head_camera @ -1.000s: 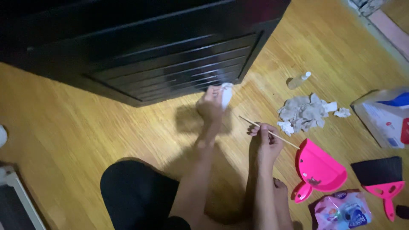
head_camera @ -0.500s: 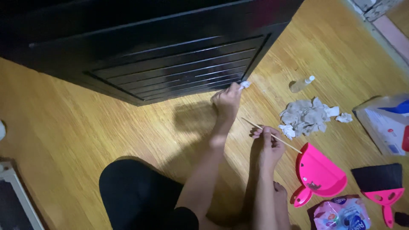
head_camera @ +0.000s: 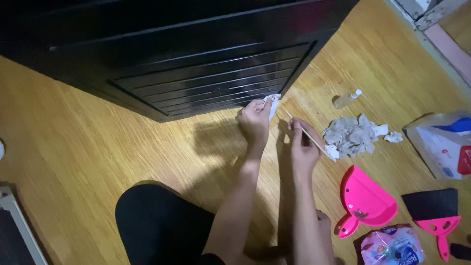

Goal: Cleaning the slats of a black cabinet using a cloth and a wooden stick.

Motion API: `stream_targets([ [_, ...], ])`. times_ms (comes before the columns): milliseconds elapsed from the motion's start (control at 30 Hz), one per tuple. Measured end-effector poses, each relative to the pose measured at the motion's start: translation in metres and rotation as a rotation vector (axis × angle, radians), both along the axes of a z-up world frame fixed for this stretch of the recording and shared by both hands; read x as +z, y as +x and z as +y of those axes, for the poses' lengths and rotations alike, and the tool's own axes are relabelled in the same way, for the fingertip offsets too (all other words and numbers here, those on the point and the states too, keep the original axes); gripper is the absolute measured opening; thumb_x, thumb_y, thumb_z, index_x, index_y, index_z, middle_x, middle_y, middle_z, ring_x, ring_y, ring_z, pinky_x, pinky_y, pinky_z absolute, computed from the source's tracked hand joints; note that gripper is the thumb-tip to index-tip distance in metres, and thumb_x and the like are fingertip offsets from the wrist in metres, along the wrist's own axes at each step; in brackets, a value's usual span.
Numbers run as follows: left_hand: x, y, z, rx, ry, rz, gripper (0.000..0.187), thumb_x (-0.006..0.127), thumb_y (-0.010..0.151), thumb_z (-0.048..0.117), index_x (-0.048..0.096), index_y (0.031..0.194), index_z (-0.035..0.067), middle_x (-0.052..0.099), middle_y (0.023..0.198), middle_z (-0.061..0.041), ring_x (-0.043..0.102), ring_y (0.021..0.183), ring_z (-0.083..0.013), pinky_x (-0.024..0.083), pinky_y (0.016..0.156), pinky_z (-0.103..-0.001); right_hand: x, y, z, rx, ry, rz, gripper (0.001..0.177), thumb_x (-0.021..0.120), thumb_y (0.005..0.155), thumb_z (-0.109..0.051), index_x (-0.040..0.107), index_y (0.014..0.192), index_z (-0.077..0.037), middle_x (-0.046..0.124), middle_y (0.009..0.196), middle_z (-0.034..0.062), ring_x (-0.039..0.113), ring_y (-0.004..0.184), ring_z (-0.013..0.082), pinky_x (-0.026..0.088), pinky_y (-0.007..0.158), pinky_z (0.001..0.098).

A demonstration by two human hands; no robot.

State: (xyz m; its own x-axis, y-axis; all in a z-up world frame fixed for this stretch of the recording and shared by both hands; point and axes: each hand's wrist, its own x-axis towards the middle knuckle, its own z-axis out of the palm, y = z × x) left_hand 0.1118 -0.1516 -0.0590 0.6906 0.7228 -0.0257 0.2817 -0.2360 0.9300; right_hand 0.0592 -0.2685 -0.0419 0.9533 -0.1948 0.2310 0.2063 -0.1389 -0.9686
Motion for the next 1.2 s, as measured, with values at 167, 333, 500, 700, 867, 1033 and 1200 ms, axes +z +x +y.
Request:
stream_targets([
  [167, -0.011, 0.006, -0.001, -0.033, -0.153, -0.059, 0.025, 0.081, 0.086, 0.023, 0.078, 0.094, 0.000, 0.080, 0.087, -0.010, 0.079, 0.076, -0.0166, 0.059, 0.070, -0.027, -0.005, 0.027, 0.016, -0.004, -0.108, 0.025, 0.015, 0.064, 0.105, -0.005, 0.073, 0.113, 0.005, 0.073, 0.100, 0.0112, 0.069, 0.088, 0.0158, 0.056, 0.080, 0.0266],
  [333, -0.016, 0.008, -0.005, -0.051, -0.373, -0.082, 0.025, 0.078, 0.087, 0.017, 0.076, 0.099, -0.005, 0.082, 0.090, -0.012, 0.077, 0.078, -0.0153, 0.059, 0.070, -0.026, -0.001, 0.038, 0.022, 0.009, -0.310, -0.188, 0.010, 0.067, 0.103, -0.001, 0.073, 0.108, 0.005, 0.075, 0.099, 0.0153, 0.073, 0.087, 0.0196, 0.057, 0.081, 0.0288],
  [500, -0.055, 0.008, -0.008, -0.160, -0.458, -0.217, 0.028, 0.071, 0.095, 0.013, 0.071, 0.116, -0.006, 0.080, 0.106, -0.015, 0.078, 0.095, -0.0169, 0.060, 0.084, -0.026, -0.001, 0.036, 0.027, -0.023, -0.377, -0.217, 0.016, 0.062, 0.098, 0.007, 0.072, 0.110, 0.007, 0.075, 0.103, 0.0195, 0.075, 0.091, 0.0250, 0.060, 0.084, 0.0337],
  [700, -0.024, -0.017, 0.013, -0.395, -0.524, -0.202, 0.038, 0.066, 0.095, 0.008, 0.063, 0.131, -0.003, 0.075, 0.122, -0.016, 0.073, 0.107, -0.0185, 0.059, 0.092, -0.029, -0.011, 0.026, 0.050, -0.094, -0.394, -0.185, 0.017, 0.063, 0.096, 0.007, 0.075, 0.109, 0.005, 0.076, 0.101, 0.0204, 0.076, 0.087, 0.0238, 0.061, 0.077, 0.0361],
  [867, -0.039, -0.025, 0.040, -0.421, -0.432, -0.116, 0.040, 0.068, 0.094, 0.011, 0.061, 0.131, -0.001, 0.074, 0.123, -0.016, 0.073, 0.111, -0.0203, 0.058, 0.096, -0.029, -0.020, 0.026, 0.046, -0.075, -0.248, -0.177, 0.017, 0.060, 0.098, 0.007, 0.075, 0.106, 0.005, 0.075, 0.099, 0.0192, 0.074, 0.088, 0.0244, 0.060, 0.079, 0.0351],
  [1033, -0.027, -0.067, 0.089, -0.607, -0.284, -0.034, 0.043, 0.072, 0.094, 0.015, 0.058, 0.133, 0.001, 0.067, 0.129, -0.017, 0.065, 0.120, -0.0270, 0.054, 0.100, -0.034, -0.018, 0.032, 0.042, -0.126, -0.255, -0.141, 0.015, 0.060, 0.099, 0.007, 0.073, 0.106, 0.006, 0.075, 0.099, 0.0179, 0.074, 0.087, 0.0239, 0.059, 0.077, 0.0309],
  [1200, -0.001, -0.105, 0.148, -0.500, -0.366, 0.313, 0.030, 0.072, 0.098, 0.016, 0.067, 0.126, 0.006, 0.075, 0.117, -0.009, 0.076, 0.102, -0.0191, 0.064, 0.090, -0.032, -0.033, 0.019, 0.063, -0.114, -0.263, -0.224, 0.016, 0.059, 0.099, 0.008, 0.073, 0.105, 0.006, 0.075, 0.100, 0.0187, 0.074, 0.088, 0.0248, 0.060, 0.082, 0.0311],
])
